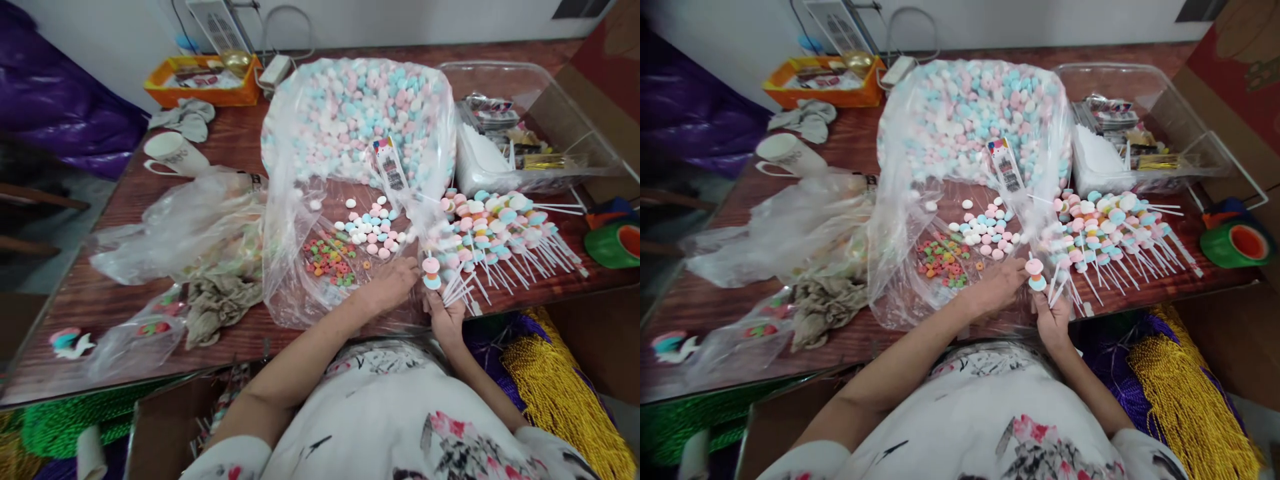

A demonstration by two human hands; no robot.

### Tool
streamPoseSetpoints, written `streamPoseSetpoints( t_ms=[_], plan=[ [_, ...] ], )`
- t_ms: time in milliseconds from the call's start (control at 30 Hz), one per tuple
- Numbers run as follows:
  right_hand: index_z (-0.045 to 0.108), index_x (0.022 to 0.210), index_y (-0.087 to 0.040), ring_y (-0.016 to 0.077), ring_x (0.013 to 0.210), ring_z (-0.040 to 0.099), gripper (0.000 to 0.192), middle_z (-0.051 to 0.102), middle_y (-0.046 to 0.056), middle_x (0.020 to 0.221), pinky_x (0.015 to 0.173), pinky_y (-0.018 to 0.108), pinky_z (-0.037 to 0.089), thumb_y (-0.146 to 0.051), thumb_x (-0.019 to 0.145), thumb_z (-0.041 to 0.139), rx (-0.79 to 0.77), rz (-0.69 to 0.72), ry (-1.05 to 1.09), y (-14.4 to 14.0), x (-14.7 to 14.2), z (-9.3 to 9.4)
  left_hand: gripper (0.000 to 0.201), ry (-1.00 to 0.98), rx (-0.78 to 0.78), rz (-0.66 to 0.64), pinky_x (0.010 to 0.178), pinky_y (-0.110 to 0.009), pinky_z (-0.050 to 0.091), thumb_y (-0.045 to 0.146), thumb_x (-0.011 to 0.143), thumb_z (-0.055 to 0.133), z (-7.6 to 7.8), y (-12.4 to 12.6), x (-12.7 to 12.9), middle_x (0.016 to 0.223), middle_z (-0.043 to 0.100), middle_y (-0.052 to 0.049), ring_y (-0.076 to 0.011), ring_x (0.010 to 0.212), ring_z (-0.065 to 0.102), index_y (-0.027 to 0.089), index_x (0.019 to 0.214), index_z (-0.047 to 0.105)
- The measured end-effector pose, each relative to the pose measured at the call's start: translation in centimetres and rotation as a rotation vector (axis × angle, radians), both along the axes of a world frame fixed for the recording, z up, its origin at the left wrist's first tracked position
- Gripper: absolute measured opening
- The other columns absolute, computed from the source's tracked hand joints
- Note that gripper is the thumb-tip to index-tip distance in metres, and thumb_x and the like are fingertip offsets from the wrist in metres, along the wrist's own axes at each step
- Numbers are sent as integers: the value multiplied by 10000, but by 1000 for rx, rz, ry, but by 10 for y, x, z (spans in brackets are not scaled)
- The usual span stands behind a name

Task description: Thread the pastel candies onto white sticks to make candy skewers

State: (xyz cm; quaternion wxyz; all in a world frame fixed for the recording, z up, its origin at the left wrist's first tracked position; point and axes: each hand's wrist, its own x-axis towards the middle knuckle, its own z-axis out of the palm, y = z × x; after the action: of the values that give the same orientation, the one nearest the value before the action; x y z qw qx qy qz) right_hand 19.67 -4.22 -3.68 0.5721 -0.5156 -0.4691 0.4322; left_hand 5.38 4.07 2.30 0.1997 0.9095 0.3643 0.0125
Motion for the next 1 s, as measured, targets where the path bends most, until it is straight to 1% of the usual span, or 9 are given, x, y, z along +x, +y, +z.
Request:
streamPoseSetpoints(
  t_ms=[133,333,533,667,733,800,833,900,1000],
  plan=[
    [512,636,-184,100,517,394,338,443,-45,555,521,250,296,-324,941,547,10,21,-31,-1,1,-3,343,33,-12,32,859,-400,506,79,775,539,1,-7,-2,1143,534,-141,-289,1061,541,132,1109,598],
    [489,616,-187,104,520,390,370,434,-45,554,527,251,304,-357,940,543,13,0,-109,-2,1,-8,258,-31,-6,36,942,-387,473,16,769,500,-4,-22,-14,1150,527,-138,-258,1099,505,120,970,625],
    [474,600,-189,107,526,390,402,433,-43,549,531,253,308,-387,943,540,9,1,-153,-2,1,-5,217,-59,31,21,878,-398,486,17,773,511,-7,-26,-15,1011,584,-137,-269,1001,550,100,926,640],
    [490,618,-189,107,521,386,379,432,-47,553,527,254,299,-376,942,544,18,-4,-157,-2,0,-5,192,-109,87,73,822,-409,499,35,762,555,-13,-30,-16,1006,592,-146,-301,1025,557,111,913,647],
    [495,625,-190,106,515,383,367,430,-49,553,520,253,296,-373,940,546,20,-13,-158,-2,0,-5,216,-246,64,123,831,-402,504,23,771,535,-17,-33,-20,966,610,-131,-269,997,581,128,907,666],
    [489,619,-191,106,515,386,369,428,-48,551,520,253,300,-361,942,537,29,-14,-174,-3,1,-6,214,-522,-15,226,836,-384,514,51,808,523,-18,-34,-27,924,640,-112,-224,940,614,144,903,690],
    [486,615,-192,108,517,391,368,428,-47,549,523,254,305,-349,944,530,39,-8,-192,-3,1,-5,191,-698,-96,307,810,-363,526,92,831,536,-17,-35,-32,904,657,-101,-201,895,631,150,909,700],
    [490,613,-193,110,516,400,347,432,-44,547,526,255,315,-302,940,524,80,17,-259,-5,1,-3,144,-1062,-354,506,685,-299,543,201,845,603,-12,-36,-44,864,686,-73,-162,772,654,156,934,707],
    [557,669,-191,115,523,447,243,497,-34,576,540,254,354,-189,910,523,222,108,-407,-6,-3,7,242,-1462,-776,741,474,-198,480,269,742,751,0,-36,-61,780,701,-29,-114,587,638,160,952,703]
  ],
)
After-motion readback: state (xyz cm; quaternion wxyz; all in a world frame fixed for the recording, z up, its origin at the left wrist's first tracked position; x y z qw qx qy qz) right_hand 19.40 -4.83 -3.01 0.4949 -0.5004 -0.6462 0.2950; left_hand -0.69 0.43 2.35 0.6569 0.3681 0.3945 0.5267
